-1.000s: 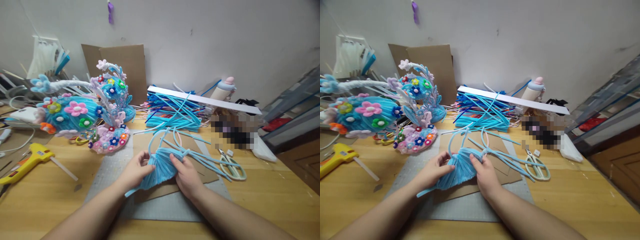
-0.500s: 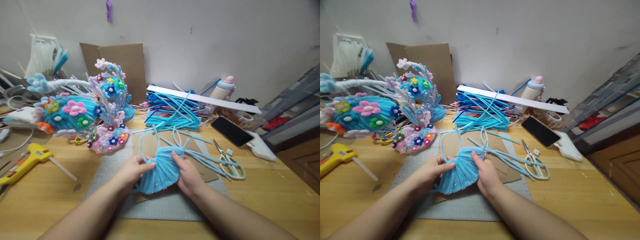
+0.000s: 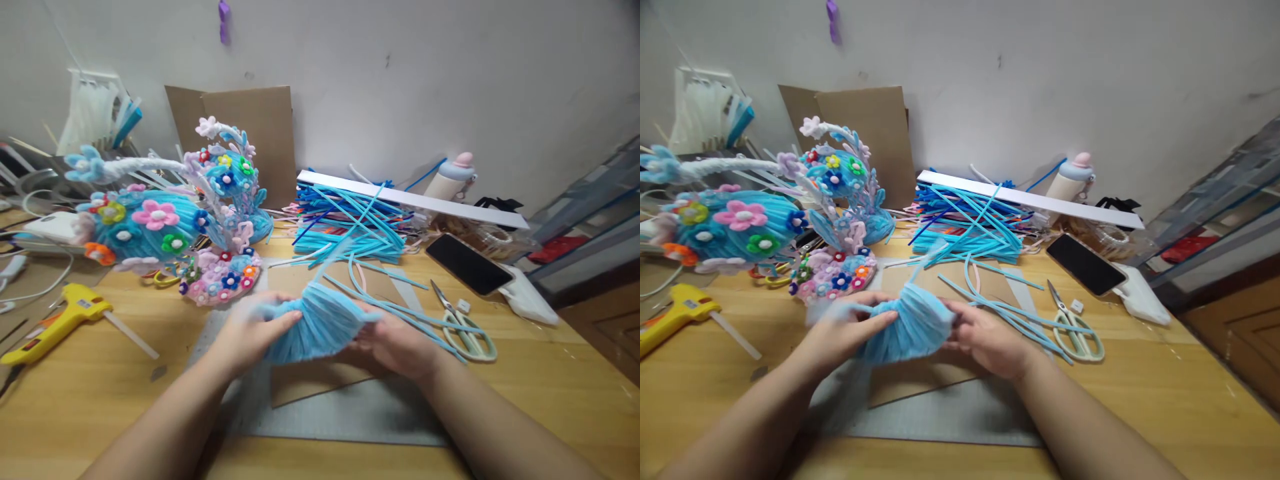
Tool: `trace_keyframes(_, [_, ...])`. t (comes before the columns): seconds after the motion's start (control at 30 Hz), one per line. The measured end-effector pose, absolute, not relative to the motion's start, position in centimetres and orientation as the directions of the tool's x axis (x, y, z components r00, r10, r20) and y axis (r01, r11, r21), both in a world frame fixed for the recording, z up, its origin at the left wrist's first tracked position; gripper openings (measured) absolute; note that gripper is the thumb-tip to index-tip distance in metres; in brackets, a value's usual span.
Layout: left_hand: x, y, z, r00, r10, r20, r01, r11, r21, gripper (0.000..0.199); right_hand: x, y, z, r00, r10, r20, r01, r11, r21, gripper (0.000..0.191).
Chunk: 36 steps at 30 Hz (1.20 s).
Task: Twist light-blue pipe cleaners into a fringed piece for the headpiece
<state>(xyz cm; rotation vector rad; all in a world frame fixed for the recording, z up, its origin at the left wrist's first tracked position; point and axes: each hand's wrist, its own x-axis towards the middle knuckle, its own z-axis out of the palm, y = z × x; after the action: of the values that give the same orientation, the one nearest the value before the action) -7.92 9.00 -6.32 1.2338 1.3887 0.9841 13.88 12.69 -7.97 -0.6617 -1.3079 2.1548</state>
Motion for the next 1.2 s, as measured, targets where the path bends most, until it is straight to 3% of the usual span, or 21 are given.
trace_keyframes(0.1, [-8.6, 8.8, -6.5, 0.114, 0.954, -0.277, 0.179, 0.255, 0.95, 0.033, 14.7, 13.3, -7.3, -0.847, 0.484, -0.221, -0.113, -0.57, -0.814, 0.082])
trace_keyframes(0.2, [-8.4, 8.7, -7.4, 0.126, 0.93, -0.344, 0.236, 0.309, 0.921, 0.036, 14.5, 13.0, -7.9, -0.863, 0.418, -0.284, -0.046, -0.625, -0.779, 0.073])
trace_keyframes(0.3, [-7.8, 8.7, -7.8, 0.09, 0.917, -0.389, 0.219, 0.363, 0.906, 0.036, 14.0, 12.4, -9.0, -0.869, 0.434, -0.238, -0.076, -0.592, -0.802, 0.062])
trace_keyframes(0.4, [-7.0, 8.7, -7.6, 0.142, 0.897, -0.419, 0.065, 0.414, 0.908, 0.04, 13.3, 12.2, -9.7, -0.791, 0.579, -0.196, -0.173, -0.519, -0.837, 0.058])
trace_keyframes(0.5, [-6.4, 8.7, -7.4, 0.167, 0.906, -0.39, -0.032, 0.4, 0.916, 0.044, 12.6, 12.5, -10.2, -0.628, 0.734, -0.26, -0.257, -0.511, -0.82, 0.039])
trace_keyframes(0.63, [-6.4, 8.7, -7.6, 0.186, 0.91, -0.371, -0.05, 0.386, 0.921, 0.048, 12.3, 13.1, -10.9, -0.537, 0.773, -0.338, -0.332, -0.562, -0.757, 0.034])
trace_keyframes(0.83, [-6.6, 8.9, -8.9, 0.165, 0.911, -0.378, -0.095, 0.396, 0.913, 0.045, 12.6, 13.2, -10.9, -0.526, 0.786, -0.324, -0.359, -0.551, -0.754, 0.032])
trace_keyframes(0.93, [-6.0, 8.9, -9.3, 0.062, 0.934, -0.351, -0.262, 0.355, 0.897, 0.039, 12.5, 12.5, -10.4, -0.584, 0.762, -0.279, -0.318, -0.531, -0.785, 0.032])
trace_keyframes(1.07, [-5.0, 8.7, -9.4, -0.026, 0.981, -0.192, -0.463, 0.158, 0.872, 0.023, 12.0, 11.2, -10.1, -0.675, 0.684, -0.276, -0.222, -0.546, -0.808, 0.032])
trace_keyframes(1.2, [-5.0, 8.6, -9.0, 0.105, 0.988, -0.117, -0.44, 0.152, 0.885, 0.029, 11.9, 11.4, -9.9, -0.633, 0.73, -0.258, -0.231, -0.496, -0.837, 0.03])
